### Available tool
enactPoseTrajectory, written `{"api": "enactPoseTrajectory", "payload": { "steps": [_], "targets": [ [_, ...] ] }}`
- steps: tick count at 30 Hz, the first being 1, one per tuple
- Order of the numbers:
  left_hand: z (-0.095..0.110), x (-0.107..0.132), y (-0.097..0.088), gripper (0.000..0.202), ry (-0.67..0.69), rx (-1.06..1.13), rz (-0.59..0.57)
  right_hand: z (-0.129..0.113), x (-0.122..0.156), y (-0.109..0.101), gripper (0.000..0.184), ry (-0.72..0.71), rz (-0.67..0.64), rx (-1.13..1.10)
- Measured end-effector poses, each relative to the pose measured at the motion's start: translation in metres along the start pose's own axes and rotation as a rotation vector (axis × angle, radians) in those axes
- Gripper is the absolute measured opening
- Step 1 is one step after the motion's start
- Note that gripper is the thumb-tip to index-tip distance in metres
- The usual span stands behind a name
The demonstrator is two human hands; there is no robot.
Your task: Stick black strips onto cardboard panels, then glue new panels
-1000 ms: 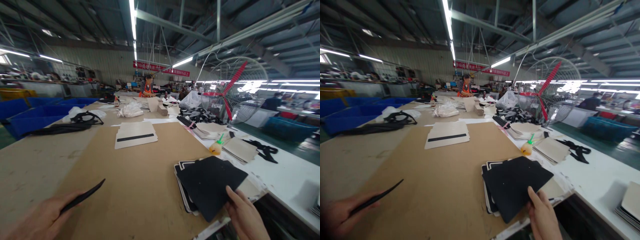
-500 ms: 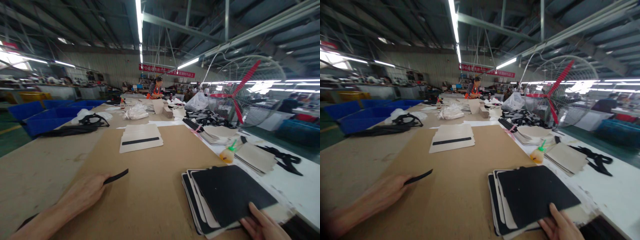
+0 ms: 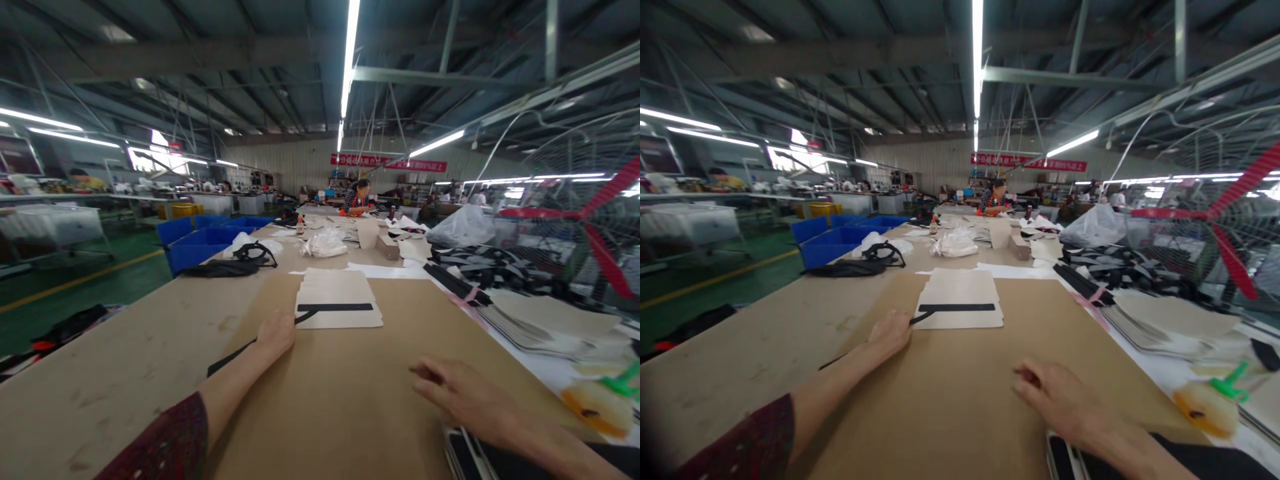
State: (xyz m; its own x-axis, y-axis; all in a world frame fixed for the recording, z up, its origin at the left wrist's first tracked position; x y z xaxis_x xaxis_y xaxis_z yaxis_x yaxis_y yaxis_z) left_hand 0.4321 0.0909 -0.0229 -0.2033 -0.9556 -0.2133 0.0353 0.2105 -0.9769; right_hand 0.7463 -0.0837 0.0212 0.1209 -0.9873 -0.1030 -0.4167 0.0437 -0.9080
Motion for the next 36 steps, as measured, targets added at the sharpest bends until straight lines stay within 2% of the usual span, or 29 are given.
{"api": "enactPoseTrajectory", "payload": {
  "steps": [3,6,9,12,17,22,25,28,32,36],
  "targets": [
    [-0.001,-0.017,0.016,0.026,-0.031,0.006,0.007,0.003,-0.101,0.027,0.046,0.068,-0.014,0.123],
    [-0.002,-0.024,0.026,0.026,-0.03,0.036,0.016,0.016,-0.164,0.058,0.049,0.132,-0.006,0.208],
    [0.001,-0.023,0.026,0.026,-0.011,0.085,0.034,0.021,-0.187,0.078,0.047,0.145,-0.021,0.289],
    [0.005,-0.016,0.021,0.023,-0.004,0.122,0.05,0.015,-0.186,0.081,0.046,0.127,-0.023,0.359],
    [0.01,0.01,0.013,0.024,0.015,0.122,0.044,0.002,-0.158,0.078,0.043,0.054,-0.052,0.374],
    [0.002,0.056,0.003,0.031,0.051,0.1,0.006,-0.009,-0.104,0.084,0.043,-0.011,-0.115,0.303],
    [-0.009,0.098,-0.008,0.032,0.067,0.112,-0.03,-0.021,-0.061,0.093,0.048,-0.084,-0.148,0.243],
    [-0.02,0.148,-0.019,0.04,0.065,0.136,-0.064,-0.031,-0.013,0.099,0.049,-0.114,-0.114,0.074],
    [-0.033,0.217,-0.029,0.056,0.026,0.176,-0.124,-0.034,0.046,0.105,0.053,0.001,-0.071,-0.241],
    [-0.046,0.268,-0.04,0.067,-0.012,0.222,-0.259,-0.028,0.084,0.111,0.055,0.09,-0.164,-0.372]
  ]
}}
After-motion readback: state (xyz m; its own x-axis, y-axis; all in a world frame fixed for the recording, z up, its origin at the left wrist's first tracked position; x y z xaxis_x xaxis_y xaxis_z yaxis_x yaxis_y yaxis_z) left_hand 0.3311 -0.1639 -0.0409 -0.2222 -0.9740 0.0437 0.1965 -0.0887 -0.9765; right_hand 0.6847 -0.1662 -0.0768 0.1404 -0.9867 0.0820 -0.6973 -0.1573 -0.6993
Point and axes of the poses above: each hand's wrist, its own x-axis away from the middle knuckle, its own y-axis out of the palm, z = x × y, the point moved 6 cm from there along -x, towards the middle knuckle, and after that the axes turned 5 degrees about z, right-handed, at the moved point
